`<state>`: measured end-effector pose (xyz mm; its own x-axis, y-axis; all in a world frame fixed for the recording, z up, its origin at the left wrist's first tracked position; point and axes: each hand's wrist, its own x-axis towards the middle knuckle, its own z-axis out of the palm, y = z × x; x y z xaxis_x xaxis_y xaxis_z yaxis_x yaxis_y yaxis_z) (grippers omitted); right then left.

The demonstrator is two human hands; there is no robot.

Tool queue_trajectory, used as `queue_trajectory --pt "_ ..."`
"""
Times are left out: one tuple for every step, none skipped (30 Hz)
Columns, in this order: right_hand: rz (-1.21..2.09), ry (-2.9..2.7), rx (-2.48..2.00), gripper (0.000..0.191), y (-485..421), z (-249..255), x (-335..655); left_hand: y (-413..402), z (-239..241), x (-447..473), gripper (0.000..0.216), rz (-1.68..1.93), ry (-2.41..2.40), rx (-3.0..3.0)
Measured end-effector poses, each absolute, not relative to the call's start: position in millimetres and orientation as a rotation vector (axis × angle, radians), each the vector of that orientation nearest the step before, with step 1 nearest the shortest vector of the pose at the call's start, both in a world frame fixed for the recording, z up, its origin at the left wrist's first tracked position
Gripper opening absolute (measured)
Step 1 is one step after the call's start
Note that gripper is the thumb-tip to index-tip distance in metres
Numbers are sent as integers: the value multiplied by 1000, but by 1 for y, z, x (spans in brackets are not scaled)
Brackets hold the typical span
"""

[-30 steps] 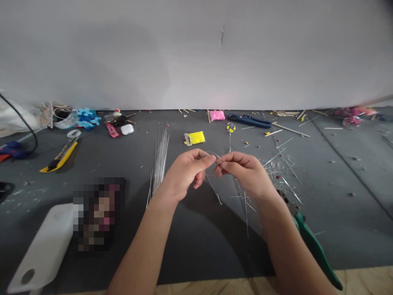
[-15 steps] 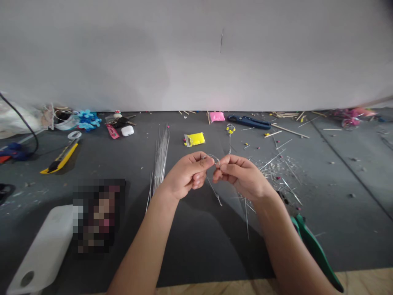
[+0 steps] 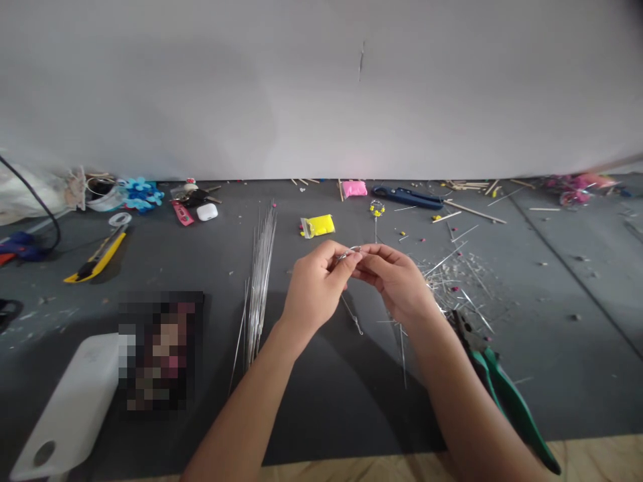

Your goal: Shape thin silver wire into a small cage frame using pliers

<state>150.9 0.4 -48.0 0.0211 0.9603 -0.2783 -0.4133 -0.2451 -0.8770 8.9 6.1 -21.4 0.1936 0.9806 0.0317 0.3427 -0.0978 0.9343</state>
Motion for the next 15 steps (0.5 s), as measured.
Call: queue_trajectory --pt "1504 -685 -1117 10 0 -48 150 6 -22 10 20 930 1294 1608" --pt "1499 -678 -1125 9 0 -49 150 5 -23 11 20 938 1301 1613" --pt "1493 -675 -1133 10 0 -49 149 5 -24 12 21 947 1307 1616" --pt "1484 -675 -1139 10 0 -49 148 4 -24 13 21 958 1314 1616" --pt "1469 -679 -1145 10 0 -49 147 4 -24 14 21 968 1320 1613" --pt "1453 -684 -1152 10 0 -49 146 3 -24 15 21 977 1323 1602" --pt "1437 -692 -1157 10 0 -49 146 3 -24 16 21 986 1320 1579" --pt "1423 -701 -1159 10 -1 -49 145 3 -24 17 20 992 1307 1543" --pt "1412 -710 -1154 9 -1 -48 145 4 -24 17 20 995 1284 1492" --pt "1407 -720 -1143 9 -2 -47 146 4 -24 17 20 997 1253 1427" --pt "1409 -731 -1129 10 -2 -46 146 6 -23 17 20 1000 1213 1352" --pt "1418 -739 -1114 9 -3 -44 147 7 -23 16 19 1004 1166 1271" --pt "1438 -742 -1095 9 -4 -42 149 9 -23 14 19 1008 1115 1191" --pt "1476 -743 -1072 7 -5 -39 151 10 -23 13 19 1009 1061 1117" --pt "1532 -741 -1039 6 -6 -37 153 12 -23 11 19 1005 1007 1051"
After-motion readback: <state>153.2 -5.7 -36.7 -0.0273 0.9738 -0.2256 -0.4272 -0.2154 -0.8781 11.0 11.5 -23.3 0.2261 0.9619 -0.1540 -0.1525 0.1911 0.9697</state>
